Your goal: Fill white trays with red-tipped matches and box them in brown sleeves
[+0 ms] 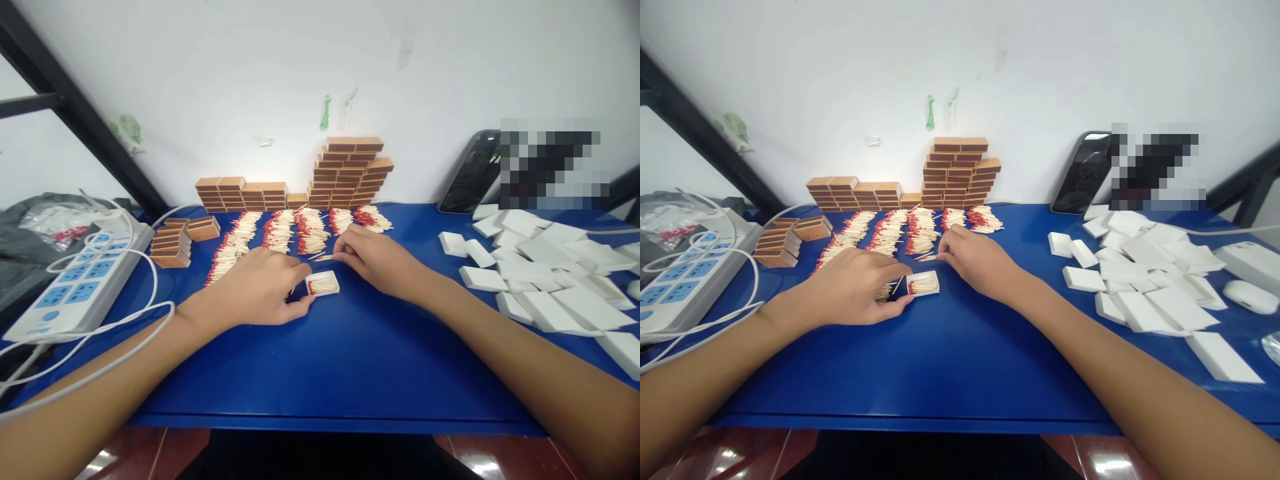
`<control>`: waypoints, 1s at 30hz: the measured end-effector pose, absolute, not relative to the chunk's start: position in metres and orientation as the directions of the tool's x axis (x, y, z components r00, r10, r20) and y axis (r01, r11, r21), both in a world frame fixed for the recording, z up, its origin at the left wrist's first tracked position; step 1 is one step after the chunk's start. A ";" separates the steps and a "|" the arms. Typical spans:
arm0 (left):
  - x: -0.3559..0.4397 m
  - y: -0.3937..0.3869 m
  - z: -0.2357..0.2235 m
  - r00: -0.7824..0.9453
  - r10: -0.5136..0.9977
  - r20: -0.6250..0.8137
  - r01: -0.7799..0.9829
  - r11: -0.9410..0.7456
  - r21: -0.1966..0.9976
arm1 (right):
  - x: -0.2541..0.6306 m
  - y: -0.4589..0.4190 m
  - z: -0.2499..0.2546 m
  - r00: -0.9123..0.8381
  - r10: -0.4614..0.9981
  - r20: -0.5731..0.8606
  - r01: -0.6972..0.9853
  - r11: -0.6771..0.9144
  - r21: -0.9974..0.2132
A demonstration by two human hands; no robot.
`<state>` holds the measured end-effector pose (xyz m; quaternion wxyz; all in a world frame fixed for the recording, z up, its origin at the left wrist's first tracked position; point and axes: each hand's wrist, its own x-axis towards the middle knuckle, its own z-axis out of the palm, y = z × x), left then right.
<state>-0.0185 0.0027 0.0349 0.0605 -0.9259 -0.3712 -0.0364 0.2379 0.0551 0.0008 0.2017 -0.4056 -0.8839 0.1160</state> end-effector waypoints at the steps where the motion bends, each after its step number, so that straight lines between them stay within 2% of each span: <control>1: -0.019 0.003 0.035 0.715 0.690 0.111 0.699 -0.710 -0.089 | 0.240 0.055 0.002 -0.584 0.764 0.274 0.677 0.645 -0.355; 7: -0.019 0.005 0.034 0.663 0.738 0.125 0.748 -0.650 -0.136 | 0.246 0.051 0.009 -0.606 0.741 0.288 0.676 0.671 -0.305; 13: -0.018 0.006 0.032 0.652 0.744 0.149 0.758 -0.639 -0.126 | 0.248 0.053 0.007 -0.615 0.743 0.264 0.682 0.670 -0.295; 23: -0.018 0.007 0.032 0.651 0.750 0.120 0.759 -0.641 -0.117 | 0.248 0.050 0.014 -0.583 0.722 0.372 0.660 0.688 -0.301; 30: -0.020 0.007 0.029 0.659 0.728 0.189 0.752 -0.642 -0.150 | 0.246 0.047 0.014 -0.601 0.721 0.346 0.672 0.690 -0.269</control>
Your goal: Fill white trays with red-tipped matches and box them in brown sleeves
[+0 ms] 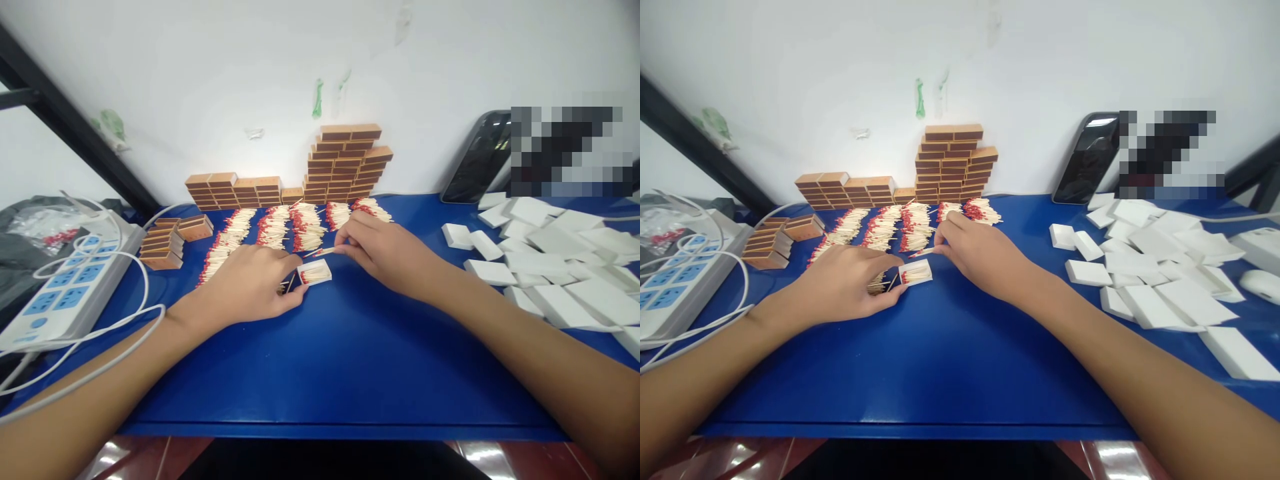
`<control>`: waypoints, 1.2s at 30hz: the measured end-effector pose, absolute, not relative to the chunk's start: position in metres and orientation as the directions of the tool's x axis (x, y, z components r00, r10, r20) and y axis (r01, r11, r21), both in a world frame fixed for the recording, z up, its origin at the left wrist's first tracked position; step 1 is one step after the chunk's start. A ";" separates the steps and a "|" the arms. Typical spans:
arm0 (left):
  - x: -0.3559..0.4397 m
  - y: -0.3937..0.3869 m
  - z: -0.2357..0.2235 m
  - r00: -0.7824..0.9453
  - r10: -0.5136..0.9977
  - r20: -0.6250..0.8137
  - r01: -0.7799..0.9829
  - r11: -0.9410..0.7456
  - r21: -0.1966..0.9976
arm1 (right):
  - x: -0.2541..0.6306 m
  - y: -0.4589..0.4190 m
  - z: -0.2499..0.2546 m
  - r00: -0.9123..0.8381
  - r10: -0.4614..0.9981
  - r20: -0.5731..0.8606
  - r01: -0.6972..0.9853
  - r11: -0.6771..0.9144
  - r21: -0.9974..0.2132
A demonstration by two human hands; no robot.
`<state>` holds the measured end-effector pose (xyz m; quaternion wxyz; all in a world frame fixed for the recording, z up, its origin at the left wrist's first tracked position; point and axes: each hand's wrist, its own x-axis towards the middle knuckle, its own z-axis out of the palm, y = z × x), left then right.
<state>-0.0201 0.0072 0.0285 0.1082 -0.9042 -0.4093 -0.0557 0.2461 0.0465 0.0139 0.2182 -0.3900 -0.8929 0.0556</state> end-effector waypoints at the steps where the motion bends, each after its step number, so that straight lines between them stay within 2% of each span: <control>1: -0.020 0.007 0.029 0.662 0.725 0.190 0.749 -0.646 -0.148 | 0.246 0.046 0.014 -0.605 0.719 0.341 0.670 0.692 -0.268; 11: -0.019 0.007 0.029 0.661 0.737 0.142 0.751 -0.649 -0.126 | 0.234 0.034 0.010 -0.685 0.667 0.294 0.637 0.744 -0.203; 18: -0.018 0.007 0.027 0.678 0.716 0.166 0.734 -0.669 -0.114 | 0.229 0.030 0.006 -0.695 0.679 0.236 0.622 0.733 -0.276; 26: -0.020 0.007 0.029 0.674 0.720 0.161 0.738 -0.665 -0.114 | 0.237 0.037 0.005 -0.688 0.675 0.267 0.610 0.737 -0.291; 32: -0.020 0.006 0.029 0.685 0.710 0.163 0.728 -0.677 -0.105 | 0.233 0.032 0.002 -0.691 0.684 0.233 0.600 0.723 -0.343; 36: -0.020 0.006 0.029 0.690 0.706 0.162 0.723 -0.685 -0.089 | 0.228 0.027 0.003 -0.673 0.687 0.275 0.561 0.716 -0.416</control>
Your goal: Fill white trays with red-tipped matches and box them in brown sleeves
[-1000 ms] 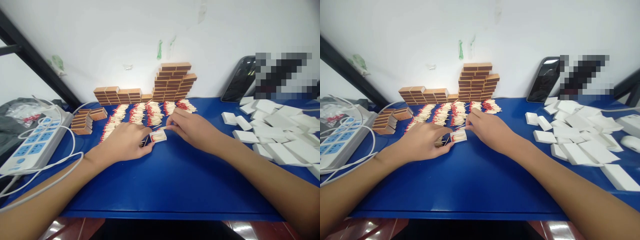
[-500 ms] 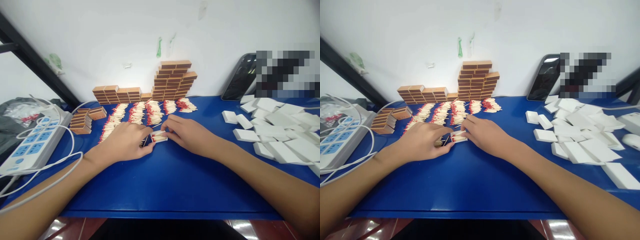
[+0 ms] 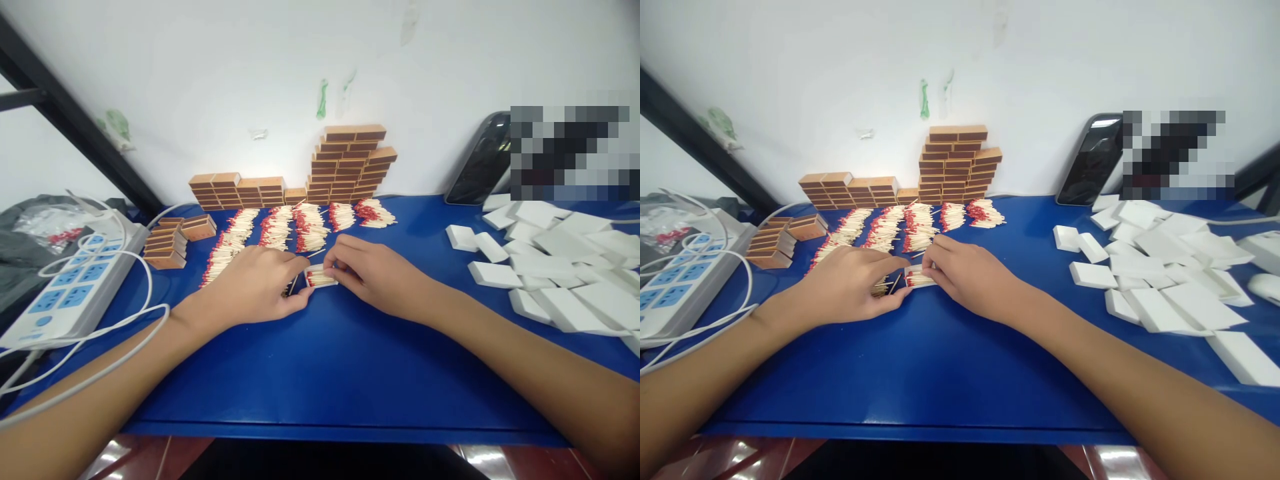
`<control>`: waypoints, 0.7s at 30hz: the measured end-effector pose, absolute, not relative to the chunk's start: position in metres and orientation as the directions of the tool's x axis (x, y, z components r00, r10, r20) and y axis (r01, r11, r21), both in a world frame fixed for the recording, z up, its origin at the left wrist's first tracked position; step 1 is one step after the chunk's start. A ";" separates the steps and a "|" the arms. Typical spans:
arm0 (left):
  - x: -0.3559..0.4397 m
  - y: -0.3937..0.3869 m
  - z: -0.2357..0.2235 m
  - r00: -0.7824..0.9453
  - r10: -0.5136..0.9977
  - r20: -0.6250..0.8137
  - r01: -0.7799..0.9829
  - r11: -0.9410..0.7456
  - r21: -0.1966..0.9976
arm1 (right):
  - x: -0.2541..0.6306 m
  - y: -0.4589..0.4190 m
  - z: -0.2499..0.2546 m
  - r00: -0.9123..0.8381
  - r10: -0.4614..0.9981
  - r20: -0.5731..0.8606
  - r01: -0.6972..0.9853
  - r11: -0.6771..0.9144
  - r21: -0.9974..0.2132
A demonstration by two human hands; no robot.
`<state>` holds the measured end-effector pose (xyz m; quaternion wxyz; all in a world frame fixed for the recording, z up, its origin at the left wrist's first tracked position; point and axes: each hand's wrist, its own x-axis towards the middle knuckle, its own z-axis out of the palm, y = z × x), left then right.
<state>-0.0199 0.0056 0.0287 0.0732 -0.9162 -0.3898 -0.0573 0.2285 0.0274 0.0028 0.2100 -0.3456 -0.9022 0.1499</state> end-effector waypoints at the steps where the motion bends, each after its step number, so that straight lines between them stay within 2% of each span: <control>1: -0.020 0.006 0.028 0.695 0.699 0.169 0.717 -0.692 -0.087 | 0.227 0.026 0.003 -0.665 0.688 0.292 0.546 0.714 -0.438; 6: -0.019 0.004 0.026 0.737 0.643 0.208 0.668 -0.740 -0.079 | 0.222 0.020 0.002 -0.679 0.677 0.283 0.487 0.705 -0.516; 12: -0.019 0.005 0.026 0.735 0.637 0.233 0.671 -0.734 -0.107 | 0.224 0.020 0.003 -0.697 0.651 0.301 0.504 0.743 -0.440; 17: -0.021 0.008 0.032 0.641 0.729 0.239 0.767 -0.616 -0.178 | 0.221 0.016 0.005 -0.583 0.641 0.499 0.479 0.767 -0.427; 19: -0.023 0.010 0.036 0.579 0.774 0.258 0.815 -0.539 -0.211 | 0.218 0.011 0.005 -0.595 0.628 0.503 0.457 0.778 -0.431; 21: -0.024 0.012 0.039 0.525 0.795 0.304 0.850 -0.472 -0.233 | 0.215 0.006 0.003 -0.687 0.586 0.429 0.424 0.803 -0.419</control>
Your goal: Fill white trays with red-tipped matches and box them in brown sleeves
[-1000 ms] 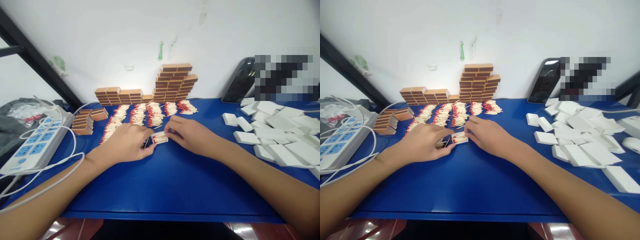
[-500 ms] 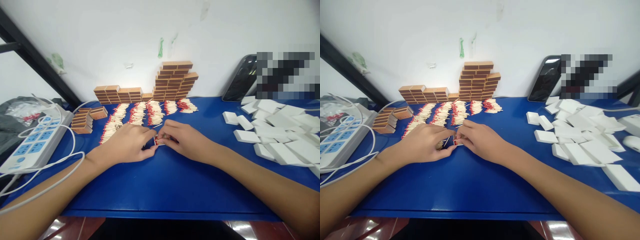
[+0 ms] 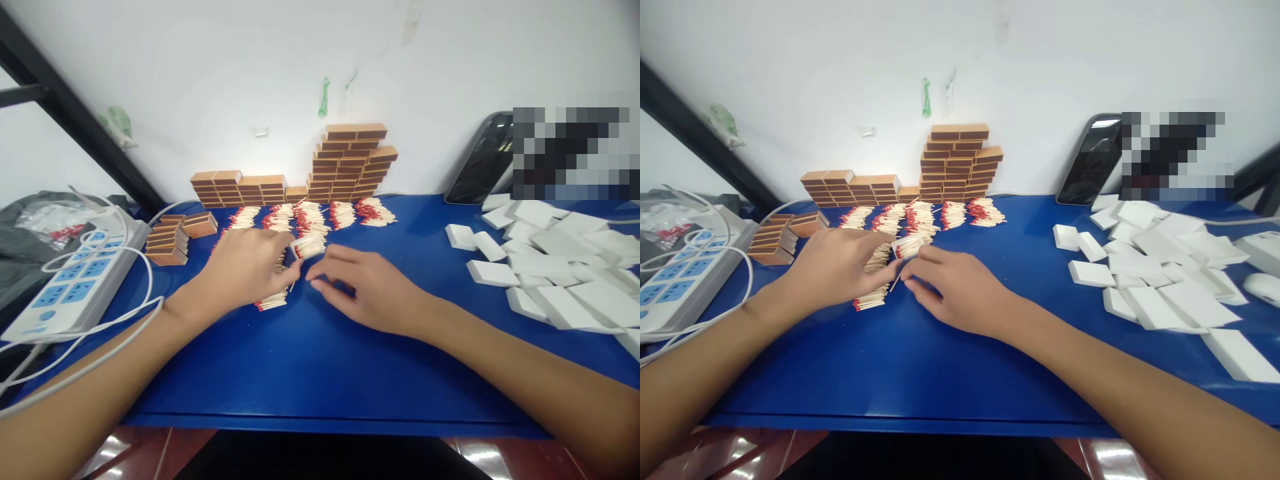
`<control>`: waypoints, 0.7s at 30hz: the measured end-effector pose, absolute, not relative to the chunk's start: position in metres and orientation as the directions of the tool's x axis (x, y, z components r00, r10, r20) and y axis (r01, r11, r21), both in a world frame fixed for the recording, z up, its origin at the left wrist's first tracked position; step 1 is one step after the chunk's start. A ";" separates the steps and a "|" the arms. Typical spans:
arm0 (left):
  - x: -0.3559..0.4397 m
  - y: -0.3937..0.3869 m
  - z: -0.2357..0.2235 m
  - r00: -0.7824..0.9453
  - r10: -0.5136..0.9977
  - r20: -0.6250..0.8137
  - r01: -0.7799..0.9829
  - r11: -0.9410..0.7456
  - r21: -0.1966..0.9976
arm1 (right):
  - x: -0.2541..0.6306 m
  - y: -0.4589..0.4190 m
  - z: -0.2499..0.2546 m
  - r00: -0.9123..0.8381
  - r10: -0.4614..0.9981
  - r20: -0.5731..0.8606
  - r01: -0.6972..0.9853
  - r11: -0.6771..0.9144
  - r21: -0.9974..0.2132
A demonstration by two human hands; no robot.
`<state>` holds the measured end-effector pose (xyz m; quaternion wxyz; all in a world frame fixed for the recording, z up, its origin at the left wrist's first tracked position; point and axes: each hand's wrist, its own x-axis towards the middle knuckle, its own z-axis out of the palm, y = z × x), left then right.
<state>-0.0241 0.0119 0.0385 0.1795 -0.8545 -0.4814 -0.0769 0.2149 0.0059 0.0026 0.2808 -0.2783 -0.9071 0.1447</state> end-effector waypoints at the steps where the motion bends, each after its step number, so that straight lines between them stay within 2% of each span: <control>1: -0.025 0.013 0.039 0.503 0.801 0.324 0.863 -0.447 -0.235 | 0.213 0.004 0.001 -0.735 0.563 0.378 0.416 0.814 -0.405; 5: -0.025 0.014 0.041 0.440 0.829 0.345 0.898 -0.397 -0.191 | 0.206 0.001 -0.005 -0.788 0.571 0.231 0.484 0.806 -0.340; 9: -0.024 0.014 0.044 0.395 0.835 0.384 0.919 -0.358 -0.165 | 0.200 0.003 -0.004 -0.759 0.629 0.171 0.548 0.758 -0.355; 13: -0.026 0.015 0.047 0.340 0.825 0.451 0.940 -0.312 -0.138 | 0.198 0.007 -0.001 -0.726 0.669 0.158 0.571 0.715 -0.403; 21: -0.028 0.016 0.047 0.338 0.834 0.437 0.941 -0.309 -0.137 | 0.209 0.016 -0.004 -0.599 0.770 0.219 0.651 0.628 -0.427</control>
